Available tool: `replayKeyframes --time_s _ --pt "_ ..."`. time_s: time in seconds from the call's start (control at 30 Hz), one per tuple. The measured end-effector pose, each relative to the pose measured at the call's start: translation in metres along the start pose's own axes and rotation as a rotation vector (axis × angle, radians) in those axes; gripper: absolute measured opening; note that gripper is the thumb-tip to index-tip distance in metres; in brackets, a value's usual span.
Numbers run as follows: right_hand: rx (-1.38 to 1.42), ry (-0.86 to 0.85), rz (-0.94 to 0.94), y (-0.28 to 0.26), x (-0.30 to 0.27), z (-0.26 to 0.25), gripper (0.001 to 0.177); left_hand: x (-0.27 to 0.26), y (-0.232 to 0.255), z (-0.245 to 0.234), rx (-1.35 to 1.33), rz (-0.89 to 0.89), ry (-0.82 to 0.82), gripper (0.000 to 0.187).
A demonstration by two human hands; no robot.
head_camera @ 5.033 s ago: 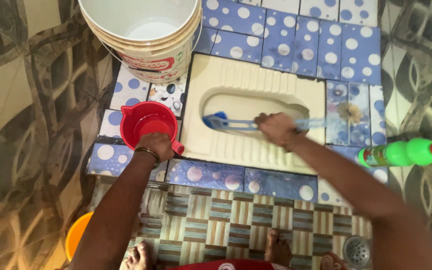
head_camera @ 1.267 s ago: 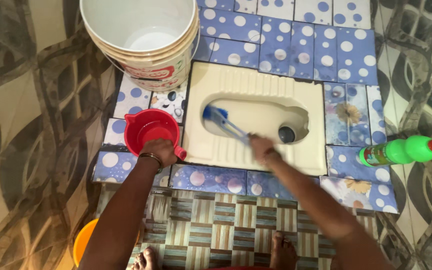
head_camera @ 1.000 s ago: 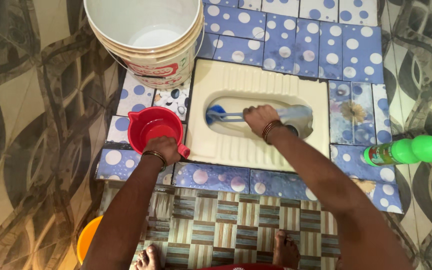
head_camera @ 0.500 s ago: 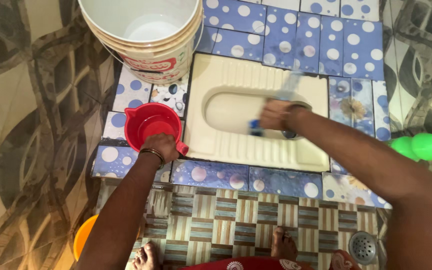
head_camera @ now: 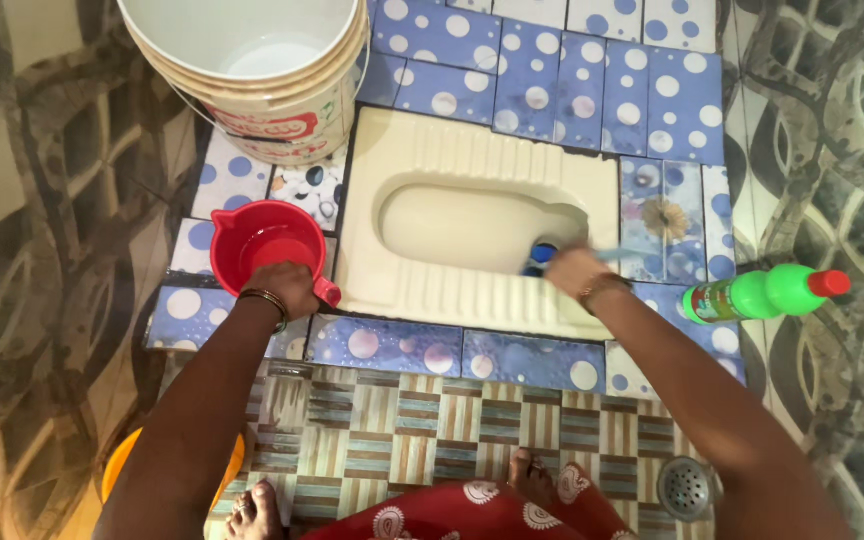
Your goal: The person cleans a squat toilet by repeatedly scooping water from a bucket with a red jug and pouring it into the bowl. They use a long-handled brush to scrub the interior surfaces and rinse the bowl with water.
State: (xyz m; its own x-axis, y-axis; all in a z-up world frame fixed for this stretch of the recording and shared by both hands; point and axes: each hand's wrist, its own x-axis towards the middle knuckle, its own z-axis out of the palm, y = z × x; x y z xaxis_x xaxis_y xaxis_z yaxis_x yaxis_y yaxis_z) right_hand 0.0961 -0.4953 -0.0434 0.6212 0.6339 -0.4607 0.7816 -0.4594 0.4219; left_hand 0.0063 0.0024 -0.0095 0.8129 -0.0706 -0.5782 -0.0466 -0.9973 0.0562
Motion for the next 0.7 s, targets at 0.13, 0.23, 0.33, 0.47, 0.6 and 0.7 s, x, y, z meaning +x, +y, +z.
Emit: replayKeyframes --time_s 0.13,0.23,0.33,0.47,0.6,0.7 --pt "0.425 0.075 0.640 0.009 -0.092 -0.009 0.033 -0.002 -0.004 -0.001 0.007 -0.116 -0.066 0.040" --pt "0.534 0.199 0.919 -0.002 -0.145 -0.029 0.048 -0.010 -0.014 -0.004 -0.003 -0.051 0.015 0.032" --pt "0.561 0.458 1.049 0.000 -0.181 -0.039 0.050 -0.014 -0.026 -0.017 0.203 -0.006 0.010 0.032" --pt "0.645 0.497 1.132 0.011 -0.199 -0.035 0.053 0.018 -0.016 -0.070 0.325 0.145 -0.003 0.034" --pt "0.643 0.509 1.140 0.013 -0.202 -0.030 0.052 0.073 0.048 -0.131 0.422 0.155 -0.173 0.039" --pt "0.741 0.500 1.180 0.013 -0.200 -0.031 0.051 0.101 0.111 -0.161 0.502 0.219 -0.154 0.045"
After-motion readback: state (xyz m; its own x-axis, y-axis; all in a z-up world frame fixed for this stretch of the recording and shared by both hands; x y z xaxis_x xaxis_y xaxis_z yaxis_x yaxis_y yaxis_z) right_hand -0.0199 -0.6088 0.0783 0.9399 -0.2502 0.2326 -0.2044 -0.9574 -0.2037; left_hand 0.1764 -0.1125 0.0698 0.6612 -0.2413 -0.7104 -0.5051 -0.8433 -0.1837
